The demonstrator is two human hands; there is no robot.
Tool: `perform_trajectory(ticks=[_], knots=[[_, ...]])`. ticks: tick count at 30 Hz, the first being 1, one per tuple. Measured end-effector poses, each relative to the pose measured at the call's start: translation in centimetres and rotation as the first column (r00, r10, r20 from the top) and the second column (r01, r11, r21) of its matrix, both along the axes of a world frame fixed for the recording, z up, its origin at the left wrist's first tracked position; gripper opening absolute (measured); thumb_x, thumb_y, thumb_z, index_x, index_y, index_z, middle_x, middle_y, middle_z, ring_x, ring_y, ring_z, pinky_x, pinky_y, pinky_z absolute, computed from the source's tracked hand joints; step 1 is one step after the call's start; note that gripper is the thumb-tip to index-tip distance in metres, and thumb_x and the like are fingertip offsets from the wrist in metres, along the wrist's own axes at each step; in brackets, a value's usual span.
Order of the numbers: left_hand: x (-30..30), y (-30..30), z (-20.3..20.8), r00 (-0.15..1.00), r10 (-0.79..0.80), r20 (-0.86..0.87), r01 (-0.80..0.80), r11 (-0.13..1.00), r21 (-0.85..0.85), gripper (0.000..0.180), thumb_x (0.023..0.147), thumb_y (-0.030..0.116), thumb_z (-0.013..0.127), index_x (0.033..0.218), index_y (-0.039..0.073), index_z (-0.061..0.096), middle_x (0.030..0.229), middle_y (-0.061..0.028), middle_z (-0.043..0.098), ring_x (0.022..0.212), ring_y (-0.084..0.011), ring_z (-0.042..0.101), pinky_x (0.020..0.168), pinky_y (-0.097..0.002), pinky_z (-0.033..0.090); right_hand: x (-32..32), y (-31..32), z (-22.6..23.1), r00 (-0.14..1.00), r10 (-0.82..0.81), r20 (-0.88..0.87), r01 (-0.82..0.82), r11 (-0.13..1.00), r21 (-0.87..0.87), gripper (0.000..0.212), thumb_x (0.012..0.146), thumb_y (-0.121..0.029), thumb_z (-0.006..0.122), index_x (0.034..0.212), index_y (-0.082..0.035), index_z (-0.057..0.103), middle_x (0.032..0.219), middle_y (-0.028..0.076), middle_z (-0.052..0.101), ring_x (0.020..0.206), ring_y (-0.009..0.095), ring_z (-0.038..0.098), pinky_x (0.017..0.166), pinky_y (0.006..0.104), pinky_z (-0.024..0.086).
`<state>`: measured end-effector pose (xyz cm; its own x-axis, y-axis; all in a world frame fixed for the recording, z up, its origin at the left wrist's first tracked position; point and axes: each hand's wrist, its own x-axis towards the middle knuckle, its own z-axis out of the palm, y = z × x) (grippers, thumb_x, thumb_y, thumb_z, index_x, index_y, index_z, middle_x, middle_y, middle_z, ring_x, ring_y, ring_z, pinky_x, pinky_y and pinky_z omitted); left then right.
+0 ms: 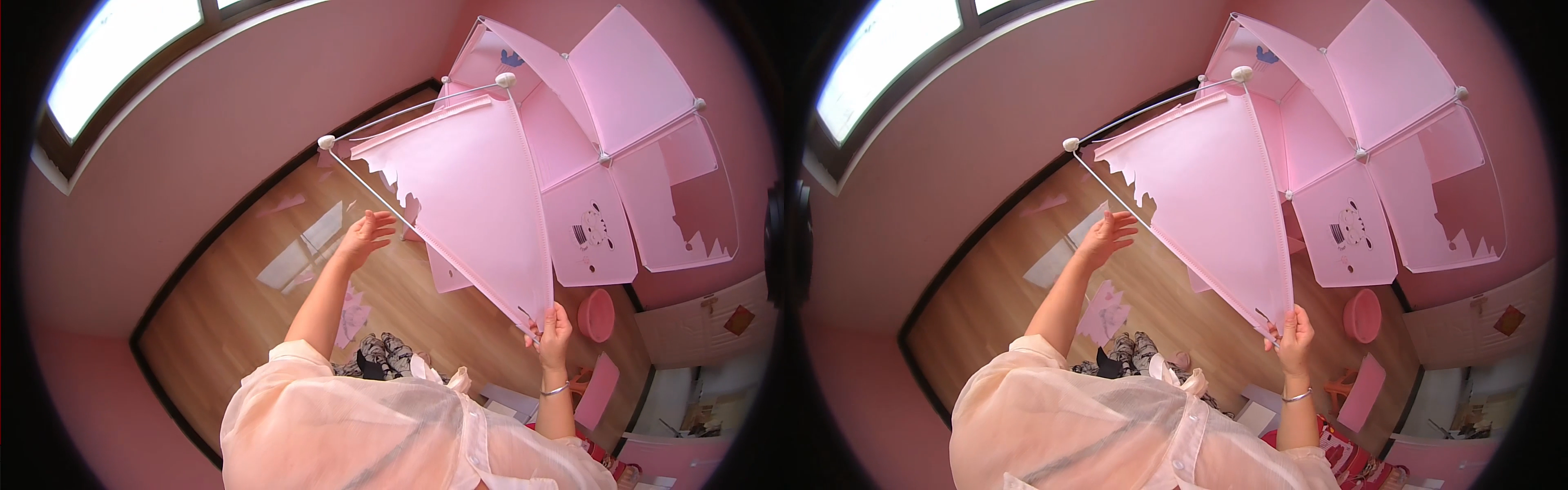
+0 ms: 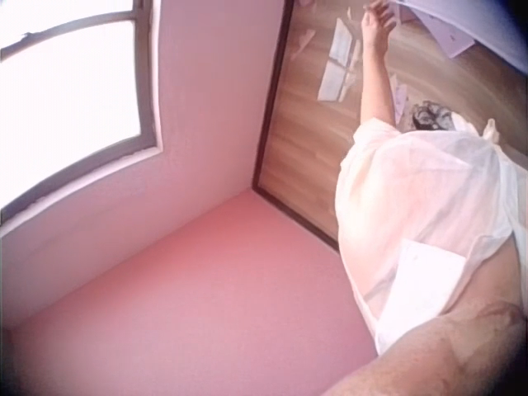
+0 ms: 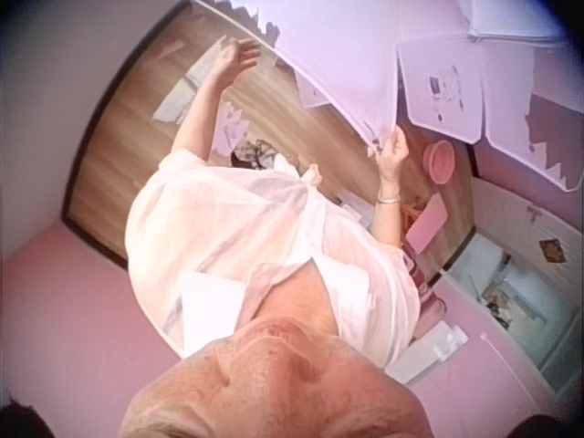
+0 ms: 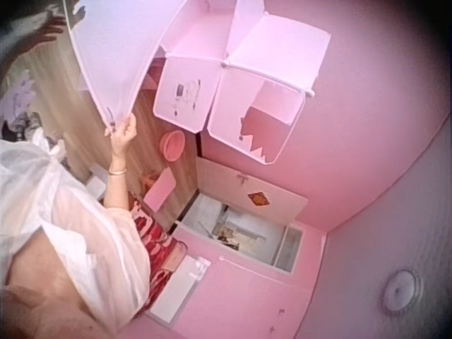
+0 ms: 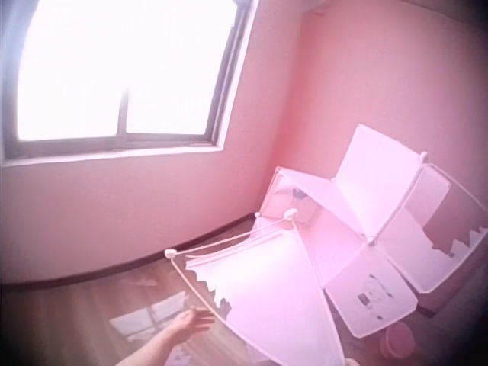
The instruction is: The person disassembles a pink modular plastic storage cabinet by pulling the panels out of the plastic connectors and detaching a support frame, placing the pieces on the floor and bed.
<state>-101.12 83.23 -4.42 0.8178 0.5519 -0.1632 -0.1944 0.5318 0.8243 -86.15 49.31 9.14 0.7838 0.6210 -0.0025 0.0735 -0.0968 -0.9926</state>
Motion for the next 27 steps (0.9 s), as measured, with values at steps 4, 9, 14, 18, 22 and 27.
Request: perform_trajectory(ticks=[4, 9, 14, 18, 22, 27], knots=[[4.1, -6.8, 7.0, 0.917, 0.296, 0.267, -0.157, 0.884, -0.44, 0.04, 0.088, 0.039, 0.034, 0.109, 0.006, 0.041, 0.103, -0.0084, 0.052, 0.096, -0.0228, 0.052, 0.085, -0.0414, 0.042, -1.9, 2.7, -1.6, 1.0, -0.006, 0.008, 0.005, 0.997, 0.076, 0.025, 0.091, -0.024, 0.035, 0.099, -0.002, 0.044, 0.065, 0.006, 0.051, 0.04, 0.009, 0.045, 0.032, 0.0187, 0.035], [5.1, -5.8, 6.7, 0.854, 0.498, 0.148, -0.347, 0.758, -0.552, 0.029, 0.09, 0.034, 0.03, 0.097, 0.007, 0.041, 0.09, -0.0042, 0.048, 0.082, -0.0176, 0.049, 0.071, -0.0354, 0.042, -3.7, 5.6, -2.1, 0.999, 0.038, -0.003, -0.038, 0.996, 0.085, 0.023, 0.091, -0.021, 0.035, 0.097, -0.001, 0.046, 0.07, 0.006, 0.052, 0.052, 0.007, 0.048, 0.037, 0.0201, 0.04], [3.9, -4.4, 6.4, 0.833, 0.529, 0.162, -0.294, 0.671, -0.68, 0.035, 0.089, 0.042, 0.03, 0.069, 0.013, 0.034, 0.054, 0.0028, 0.031, 0.045, -0.0099, 0.027, 0.04, -0.0237, 0.025, -4.3, 7.3, -2.1, 0.98, 0.08, -0.184, -0.08, 0.997, 0.007, 0.027, 0.091, -0.025, 0.034, 0.095, 0.0, 0.045, 0.068, 0.007, 0.053, 0.041, 0.01, 0.048, 0.03, 0.0182, 0.033], [3.4, -3.3, 5.8, 0.843, 0.442, 0.306, -0.11, 0.699, -0.707, 0.042, 0.085, 0.048, 0.039, 0.059, 0.015, 0.03, 0.048, 0.0032, 0.023, 0.04, -0.01, 0.02, 0.036, -0.0229, 0.017, -3.8, 7.8, -3.5, 0.955, 0.073, -0.288, -0.081, 0.997, -0.016, 0.029, 0.091, -0.027, 0.034, 0.093, 0.0, 0.045, 0.066, 0.008, 0.052, 0.037, 0.011, 0.047, 0.027, 0.0176, 0.028], [2.9, -2.6, 3.7, 0.851, 0.35, 0.391, -0.008, 0.754, -0.657, 0.044, 0.083, 0.046, 0.045, 0.054, 0.015, 0.032, 0.046, 0.0024, 0.024, 0.041, -0.0103, 0.027, 0.041, -0.0243, 0.026, -3.6, 8.7, -3.8, 0.966, 0.065, -0.251, -0.064, 0.998, 0.01, 0.029, 0.091, -0.027, 0.034, 0.093, -0.001, 0.046, 0.062, 0.007, 0.052, 0.037, 0.011, 0.048, 0.027, 0.0172, 0.028], [2.0, -3.2, 1.1, 0.863, 0.363, 0.352, -0.052, 0.757, -0.652, 0.027, 0.081, 0.03, 0.055, 0.062, 0.015, 0.043, 0.05, 0.0035, 0.034, 0.047, -0.0098, 0.036, 0.061, -0.0302, 0.043, -3.8, 9.4, -3.5, 0.987, 0.074, -0.142, -0.083, 0.995, -0.055, 0.029, 0.09, -0.027, 0.035, 0.095, -0.001, 0.047, 0.061, 0.006, 0.052, 0.039, 0.011, 0.048, 0.028, 0.017, 0.029]])
